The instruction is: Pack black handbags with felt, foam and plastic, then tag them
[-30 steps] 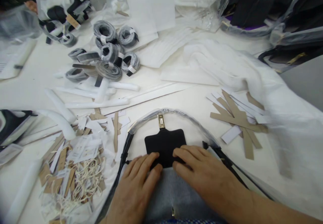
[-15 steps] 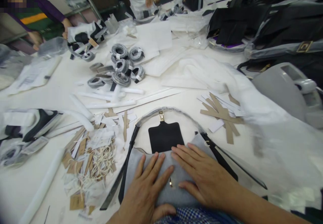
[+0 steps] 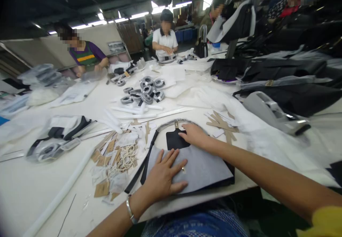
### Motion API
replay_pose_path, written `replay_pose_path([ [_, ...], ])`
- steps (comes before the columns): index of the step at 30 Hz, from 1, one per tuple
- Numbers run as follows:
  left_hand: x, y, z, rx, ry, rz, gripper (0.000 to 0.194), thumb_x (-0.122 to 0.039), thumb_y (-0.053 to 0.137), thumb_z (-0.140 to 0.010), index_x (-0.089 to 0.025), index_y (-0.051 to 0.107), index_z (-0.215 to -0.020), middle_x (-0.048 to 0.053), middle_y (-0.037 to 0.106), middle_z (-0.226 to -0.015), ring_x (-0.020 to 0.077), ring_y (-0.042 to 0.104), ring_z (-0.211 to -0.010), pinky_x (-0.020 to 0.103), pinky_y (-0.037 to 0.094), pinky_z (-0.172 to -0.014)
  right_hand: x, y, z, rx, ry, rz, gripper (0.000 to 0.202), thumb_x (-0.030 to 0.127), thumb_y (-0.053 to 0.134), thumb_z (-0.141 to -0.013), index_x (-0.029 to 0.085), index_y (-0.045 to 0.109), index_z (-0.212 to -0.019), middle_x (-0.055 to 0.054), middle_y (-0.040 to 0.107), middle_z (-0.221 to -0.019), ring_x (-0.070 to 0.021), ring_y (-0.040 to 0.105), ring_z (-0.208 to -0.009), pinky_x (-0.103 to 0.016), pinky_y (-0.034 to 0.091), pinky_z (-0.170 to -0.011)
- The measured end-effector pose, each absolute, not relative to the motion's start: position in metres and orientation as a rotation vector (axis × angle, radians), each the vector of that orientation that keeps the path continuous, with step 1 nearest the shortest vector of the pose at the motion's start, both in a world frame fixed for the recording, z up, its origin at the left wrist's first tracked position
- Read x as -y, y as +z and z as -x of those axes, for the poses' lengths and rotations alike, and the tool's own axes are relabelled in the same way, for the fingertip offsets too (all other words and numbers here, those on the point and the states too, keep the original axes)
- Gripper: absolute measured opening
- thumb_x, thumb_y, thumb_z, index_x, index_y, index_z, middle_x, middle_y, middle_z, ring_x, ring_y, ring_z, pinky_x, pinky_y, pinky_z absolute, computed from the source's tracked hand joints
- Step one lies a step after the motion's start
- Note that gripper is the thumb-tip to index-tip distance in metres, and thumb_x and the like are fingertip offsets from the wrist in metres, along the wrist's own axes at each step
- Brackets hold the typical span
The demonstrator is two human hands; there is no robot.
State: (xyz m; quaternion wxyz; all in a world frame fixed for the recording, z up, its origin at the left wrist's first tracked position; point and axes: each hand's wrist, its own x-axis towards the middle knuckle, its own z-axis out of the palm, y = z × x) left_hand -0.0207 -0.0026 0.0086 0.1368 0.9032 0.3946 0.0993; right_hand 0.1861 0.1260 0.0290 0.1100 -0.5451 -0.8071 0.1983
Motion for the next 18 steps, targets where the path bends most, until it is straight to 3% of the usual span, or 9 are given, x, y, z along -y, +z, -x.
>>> replay_pose_path([
  [6,0.005,0.009,0.022,-1.141,0.341,-2.634,0.070,-0.072,0.046,-0.089,-0.034,0.043,-0.147,0.014,0.036,-0.158,0.0353,0.033,-0.145,0.065,0.020,-0.116,-0.160,0.028,-0.163,2.339,0.736,1.619,0.027,0.040,0.062,-0.096,0.013,0.068,-0.099,-0.003,0.071,-0.094,-0.0184,0.068,-0.084,-0.038,0.057,-0.080],
  [8,0.006,0.008,0.023,-1.138,0.370,-2.648,0.070,-0.072,0.047,-0.089,-0.033,0.044,-0.147,0.014,0.038,-0.157,0.0348,0.035,-0.144,0.064,0.021,-0.116,-0.148,0.037,-0.168,2.306,0.739,1.535,0.025,0.034,0.059,-0.097,0.013,0.070,-0.104,-0.005,0.073,-0.096,-0.0205,0.070,-0.088,-0.038,0.056,-0.084],
  [12,0.006,0.007,0.023,-1.143,0.426,-2.664,0.070,-0.071,0.050,-0.088,-0.032,0.044,-0.146,0.014,0.040,-0.155,0.0341,0.037,-0.143,0.063,0.021,-0.116,-0.101,0.054,-0.188,2.248,0.686,1.314,0.032,0.028,0.048,-0.098,0.017,0.072,-0.117,-0.007,0.073,-0.117,-0.0253,0.066,-0.111,-0.040,0.050,-0.100],
  [15,0.007,0.007,0.022,-1.153,0.475,-2.653,0.069,-0.068,0.054,-0.087,-0.031,0.046,-0.144,0.013,0.044,-0.152,0.0331,0.039,-0.141,0.062,0.019,-0.118,-0.062,0.052,-0.202,2.274,0.674,1.164,0.034,0.026,0.047,-0.096,0.023,0.072,-0.119,-0.004,0.072,-0.121,-0.0239,0.064,-0.117,-0.043,0.047,-0.106],
  [18,0.008,0.007,0.020,-1.161,0.522,-2.609,0.069,-0.064,0.062,-0.084,-0.028,0.047,-0.142,0.010,0.057,-0.139,0.0300,0.048,-0.133,0.060,0.012,-0.121,-0.033,0.037,-0.208,2.312,0.687,1.061,0.031,0.021,0.052,-0.094,0.028,0.074,-0.116,-0.002,0.072,-0.122,-0.0212,0.064,-0.118,-0.041,0.047,-0.107],
])
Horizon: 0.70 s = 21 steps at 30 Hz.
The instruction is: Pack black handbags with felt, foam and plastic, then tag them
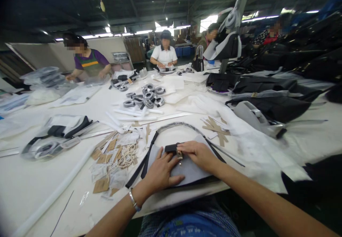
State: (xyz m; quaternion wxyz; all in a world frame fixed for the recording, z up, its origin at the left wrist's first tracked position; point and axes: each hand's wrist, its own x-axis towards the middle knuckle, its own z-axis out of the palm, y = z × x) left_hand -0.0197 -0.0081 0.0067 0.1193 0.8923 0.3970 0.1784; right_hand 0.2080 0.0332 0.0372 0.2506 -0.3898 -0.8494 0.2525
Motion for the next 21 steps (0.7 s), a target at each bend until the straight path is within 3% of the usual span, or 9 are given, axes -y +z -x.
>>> replay_pose_path([
  [3,0.009,0.006,0.018,-1.148,0.554,-2.573,0.067,-0.058,0.068,-0.082,-0.024,0.049,-0.137,0.007,0.065,-0.125,0.0272,0.056,-0.123,0.056,0.008,-0.123,-0.019,0.022,-0.210,2.310,0.695,1.022,0.029,0.023,0.058,-0.095,0.030,0.072,-0.118,-0.002,0.069,-0.126,-0.0210,0.063,-0.120,-0.041,0.046,-0.109],
  [9,0.011,0.003,0.018,-1.156,0.643,-2.582,0.063,-0.060,0.070,-0.080,-0.019,0.054,-0.126,0.007,0.068,-0.113,0.0267,0.062,-0.112,0.054,0.012,-0.123,-0.013,0.009,-0.213,2.267,0.686,0.979,0.033,0.026,0.061,-0.095,0.031,0.067,-0.127,-0.002,0.066,-0.131,-0.0216,0.060,-0.124,-0.043,0.045,-0.111],
  [15,0.020,0.002,0.020,-1.192,0.758,-2.629,0.057,-0.063,0.062,-0.085,-0.020,0.055,-0.122,0.010,0.065,-0.125,0.0265,0.060,-0.118,0.051,0.028,-0.118,-0.009,0.003,-0.213,2.197,0.675,0.978,0.038,0.021,0.068,-0.090,0.029,0.066,-0.127,-0.003,0.067,-0.131,-0.0213,0.059,-0.123,-0.042,0.047,-0.108],
  [21,0.018,0.009,0.019,-1.206,0.732,-2.586,0.054,-0.064,0.067,-0.081,-0.020,0.058,-0.112,0.010,0.066,-0.115,0.0280,0.061,-0.106,0.047,0.045,-0.100,-0.005,-0.003,-0.211,2.225,0.618,0.952,0.053,0.022,0.077,-0.082,0.027,0.062,-0.132,-0.006,0.064,-0.135,-0.0243,0.058,-0.125,-0.045,0.047,-0.108],
])
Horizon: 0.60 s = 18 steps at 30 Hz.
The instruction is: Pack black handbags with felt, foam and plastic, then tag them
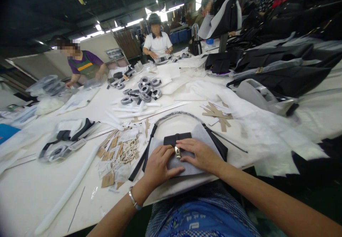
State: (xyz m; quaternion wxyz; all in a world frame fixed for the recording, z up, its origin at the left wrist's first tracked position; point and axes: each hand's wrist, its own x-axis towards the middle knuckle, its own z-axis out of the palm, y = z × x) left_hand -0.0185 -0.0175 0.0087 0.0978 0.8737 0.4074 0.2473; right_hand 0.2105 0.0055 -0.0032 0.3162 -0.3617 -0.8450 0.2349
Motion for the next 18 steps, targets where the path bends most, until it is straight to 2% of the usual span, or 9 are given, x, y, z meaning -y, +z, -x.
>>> replay_pose_path([
  [5,0.017,0.012,0.022,-1.176,0.718,-2.486,0.043,-0.053,0.068,-0.086,-0.022,0.055,-0.113,0.006,0.067,-0.107,0.0255,0.061,-0.101,0.042,0.048,-0.093,-0.006,-0.007,-0.211,2.216,0.607,0.919,0.051,0.023,0.077,-0.082,0.026,0.063,-0.131,-0.006,0.064,-0.134,-0.0242,0.059,-0.124,-0.044,0.049,-0.106],
  [10,0.016,0.018,0.023,-1.203,0.696,-2.469,0.036,-0.039,0.064,-0.093,-0.024,0.050,-0.122,0.006,0.066,-0.115,0.0232,0.062,-0.105,0.037,0.050,-0.092,-0.005,-0.008,-0.211,2.177,0.626,0.952,0.041,0.029,0.072,-0.088,0.028,0.066,-0.129,-0.005,0.067,-0.131,-0.0236,0.061,-0.120,-0.043,0.049,-0.105],
  [18,0.010,0.040,0.015,-1.180,0.565,-2.480,0.036,-0.029,0.069,-0.090,-0.026,0.053,-0.121,0.003,0.066,-0.112,0.0200,0.066,-0.099,0.030,0.053,-0.084,-0.006,-0.012,-0.210,2.105,0.652,0.952,0.027,0.032,0.064,-0.095,0.028,0.071,-0.120,-0.003,0.071,-0.123,-0.0215,0.065,-0.114,-0.039,0.051,-0.101],
])
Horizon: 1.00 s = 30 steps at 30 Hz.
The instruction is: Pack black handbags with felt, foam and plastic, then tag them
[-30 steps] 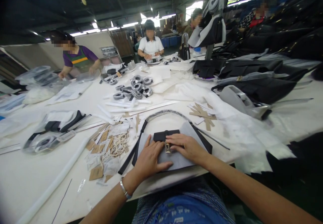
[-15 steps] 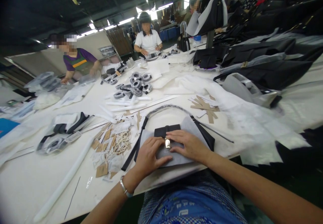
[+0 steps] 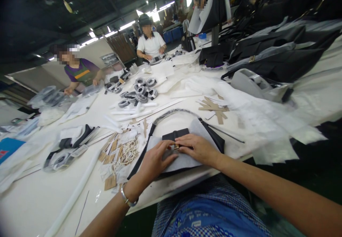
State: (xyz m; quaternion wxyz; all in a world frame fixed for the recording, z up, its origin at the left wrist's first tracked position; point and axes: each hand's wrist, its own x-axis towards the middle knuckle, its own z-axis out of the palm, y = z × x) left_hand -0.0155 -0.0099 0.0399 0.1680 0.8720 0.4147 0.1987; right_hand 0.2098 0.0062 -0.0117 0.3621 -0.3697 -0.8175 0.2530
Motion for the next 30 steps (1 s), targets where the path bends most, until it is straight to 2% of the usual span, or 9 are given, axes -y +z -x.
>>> replay_pose_path([
  [4,0.006,0.050,0.009,-1.207,0.537,-2.480,0.025,-0.031,0.068,-0.091,-0.025,0.058,-0.114,0.002,0.066,-0.105,0.0187,0.066,-0.092,0.029,0.053,-0.079,-0.006,-0.013,-0.210,2.084,0.654,0.950,0.026,0.033,0.063,-0.095,0.026,0.072,-0.119,-0.004,0.071,-0.122,-0.0220,0.064,-0.114,-0.039,0.051,-0.101],
  [9,0.003,0.055,0.000,-1.222,0.564,-2.593,0.017,-0.036,0.066,-0.092,-0.025,0.064,-0.104,0.002,0.068,-0.100,0.0186,0.066,-0.093,0.028,0.052,-0.079,-0.006,-0.015,-0.210,2.077,0.643,0.934,0.028,0.029,0.062,-0.095,0.025,0.071,-0.121,-0.005,0.071,-0.122,-0.0226,0.064,-0.114,-0.040,0.051,-0.101],
  [12,0.004,0.059,-0.005,-1.253,0.500,-2.680,0.013,-0.037,0.064,-0.093,-0.025,0.066,-0.097,0.001,0.069,-0.092,0.0179,0.066,-0.086,0.027,0.051,-0.073,-0.006,-0.015,-0.210,2.063,0.641,0.922,0.027,0.030,0.061,-0.095,0.026,0.072,-0.120,-0.005,0.071,-0.122,-0.0225,0.065,-0.113,-0.041,0.052,-0.101],
  [15,0.005,0.063,-0.008,-1.299,0.394,-2.737,0.014,-0.037,0.063,-0.094,-0.024,0.068,-0.091,0.001,0.070,-0.087,0.0180,0.067,-0.081,0.027,0.049,-0.067,-0.006,-0.014,-0.211,2.065,0.644,0.904,0.026,0.030,0.061,-0.096,0.027,0.073,-0.118,-0.005,0.071,-0.122,-0.0218,0.065,-0.113,-0.039,0.052,-0.101],
  [23,0.004,0.071,-0.014,-1.269,0.249,-2.763,0.020,-0.035,0.056,-0.098,-0.022,0.069,-0.090,0.003,0.070,-0.084,0.0199,0.065,-0.077,0.030,0.045,-0.065,-0.007,-0.018,-0.210,2.056,0.613,0.918,0.028,0.027,0.068,-0.091,0.023,0.072,-0.118,-0.005,0.072,-0.120,-0.0221,0.066,-0.112,-0.038,0.052,-0.101],
  [30,-0.003,0.070,-0.016,-1.249,0.235,-2.632,0.012,-0.027,0.059,-0.096,-0.022,0.063,-0.085,0.000,0.065,-0.084,0.0168,0.063,-0.078,0.027,0.045,-0.067,-0.007,-0.018,-0.211,2.035,0.620,0.880,0.031,0.026,0.068,-0.091,0.025,0.071,-0.121,-0.006,0.072,-0.121,-0.0220,0.066,-0.112,-0.038,0.051,-0.101],
])
